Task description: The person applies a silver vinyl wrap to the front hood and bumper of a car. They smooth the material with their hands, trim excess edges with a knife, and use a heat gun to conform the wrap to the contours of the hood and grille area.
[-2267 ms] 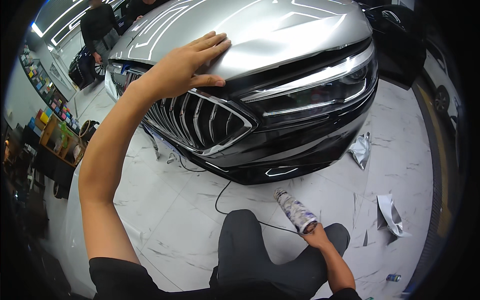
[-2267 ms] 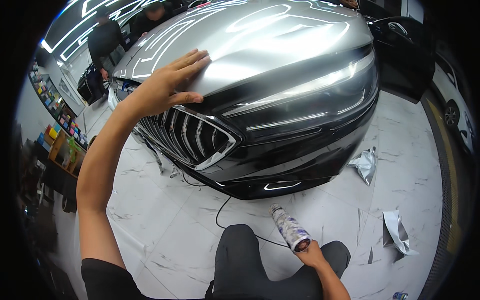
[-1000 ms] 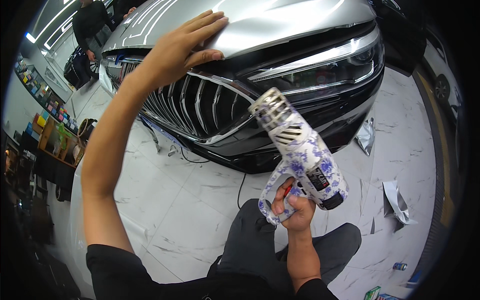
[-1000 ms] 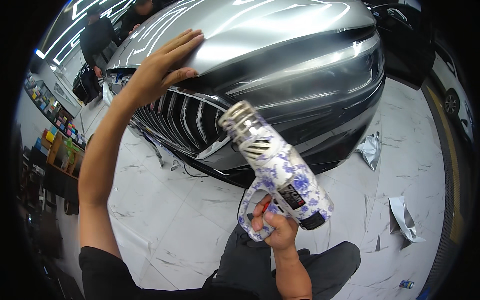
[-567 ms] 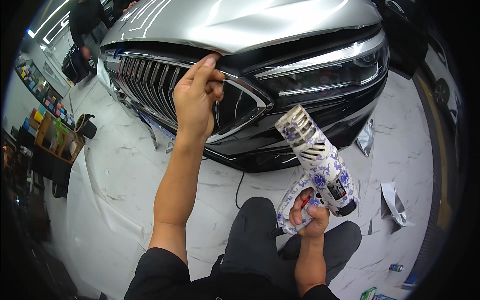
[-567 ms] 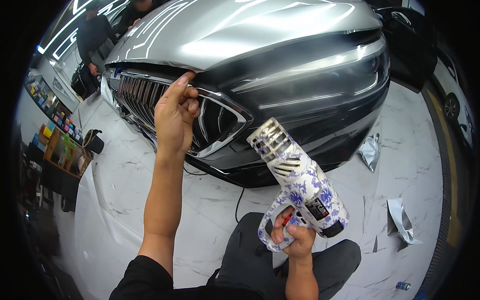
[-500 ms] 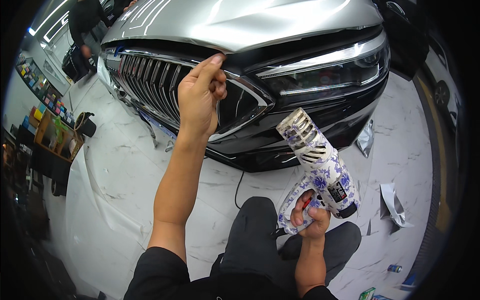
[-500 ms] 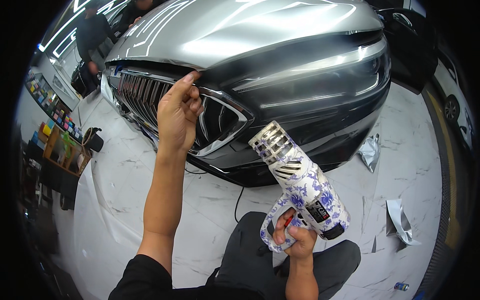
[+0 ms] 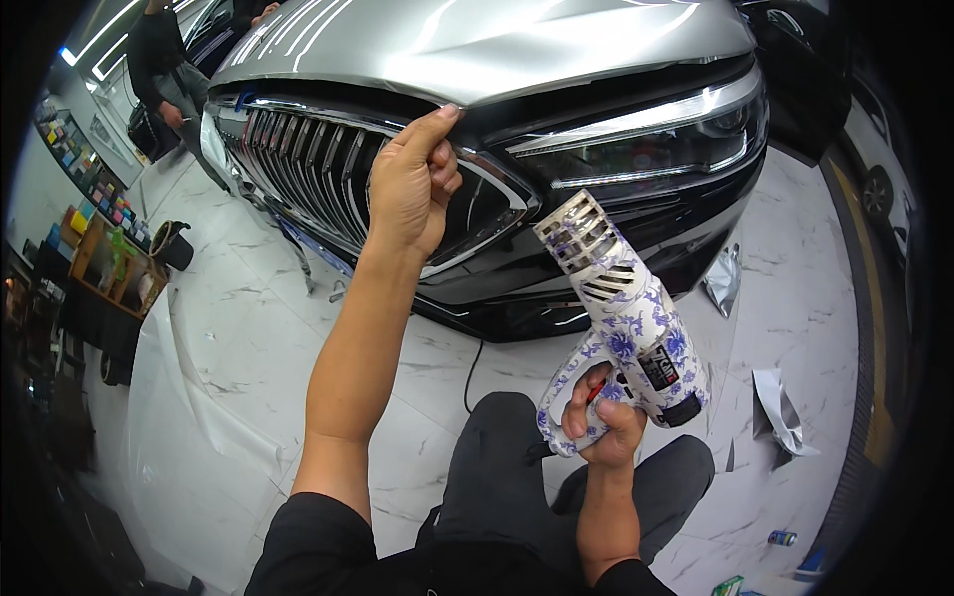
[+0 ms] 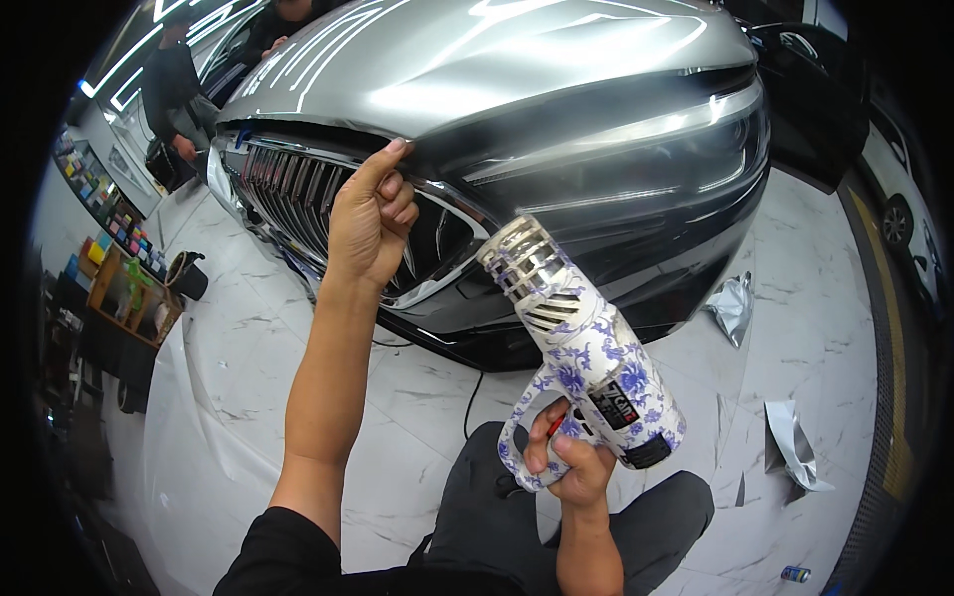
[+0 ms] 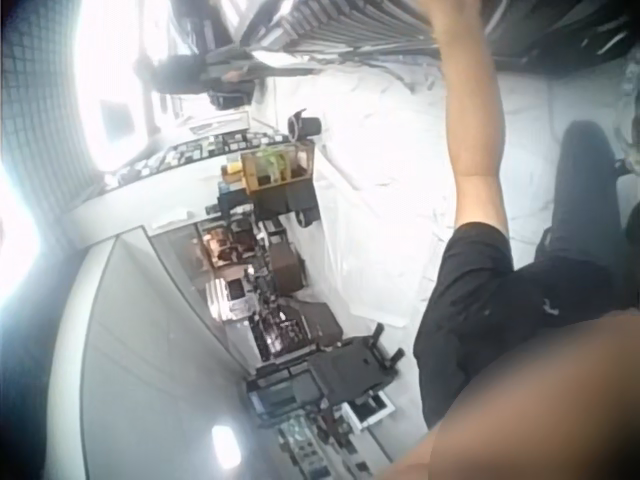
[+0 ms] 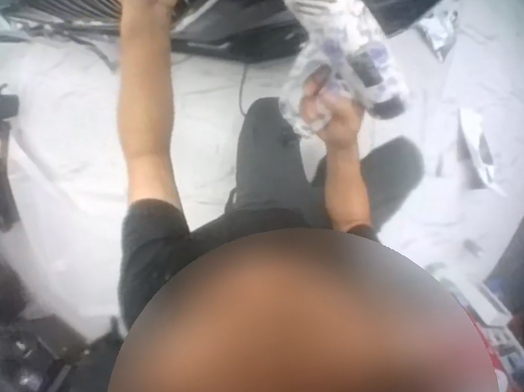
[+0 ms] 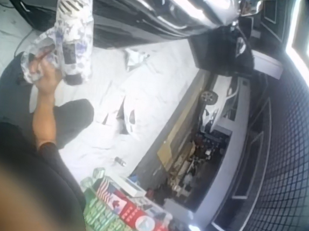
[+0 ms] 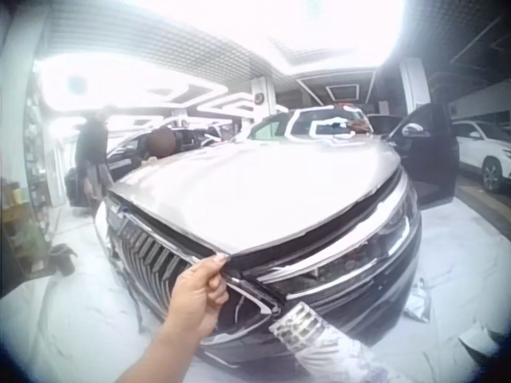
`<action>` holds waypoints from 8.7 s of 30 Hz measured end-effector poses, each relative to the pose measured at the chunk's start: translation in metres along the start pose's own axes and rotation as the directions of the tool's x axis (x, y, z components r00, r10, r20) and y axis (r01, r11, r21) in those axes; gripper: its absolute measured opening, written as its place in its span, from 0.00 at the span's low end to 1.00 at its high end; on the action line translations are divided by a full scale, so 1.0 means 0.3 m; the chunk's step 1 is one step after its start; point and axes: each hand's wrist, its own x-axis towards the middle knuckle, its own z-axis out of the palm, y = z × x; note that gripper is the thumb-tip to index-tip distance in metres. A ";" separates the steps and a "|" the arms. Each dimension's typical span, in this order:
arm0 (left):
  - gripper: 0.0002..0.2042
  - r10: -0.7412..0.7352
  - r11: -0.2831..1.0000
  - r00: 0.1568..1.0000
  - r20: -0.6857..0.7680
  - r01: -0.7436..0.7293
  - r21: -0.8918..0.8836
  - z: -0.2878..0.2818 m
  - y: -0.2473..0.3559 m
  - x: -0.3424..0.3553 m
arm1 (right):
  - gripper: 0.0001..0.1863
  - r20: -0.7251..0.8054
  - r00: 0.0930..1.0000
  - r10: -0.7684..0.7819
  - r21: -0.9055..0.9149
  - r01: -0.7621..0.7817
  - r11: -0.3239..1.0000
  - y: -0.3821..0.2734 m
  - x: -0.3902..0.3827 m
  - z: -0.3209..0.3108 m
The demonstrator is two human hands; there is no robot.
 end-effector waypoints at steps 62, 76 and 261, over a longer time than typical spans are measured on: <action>0.50 -0.101 -0.309 0.579 0.809 -0.791 0.528 -0.168 0.505 0.500 | 0.24 -0.155 0.988 -0.023 -0.194 -0.008 0.981 0.010 -0.029 0.097; 0.38 -0.152 -0.372 0.575 0.804 -0.787 0.492 -0.173 0.562 0.428 | 0.27 -0.084 0.994 -0.065 -0.178 0.049 0.983 -0.099 -0.136 -0.061; 0.40 0.007 -0.558 0.762 0.647 -0.534 0.635 0.989 -0.144 0.448 | 0.27 -0.150 0.969 -0.198 -0.450 0.111 0.886 -0.951 -0.001 -0.559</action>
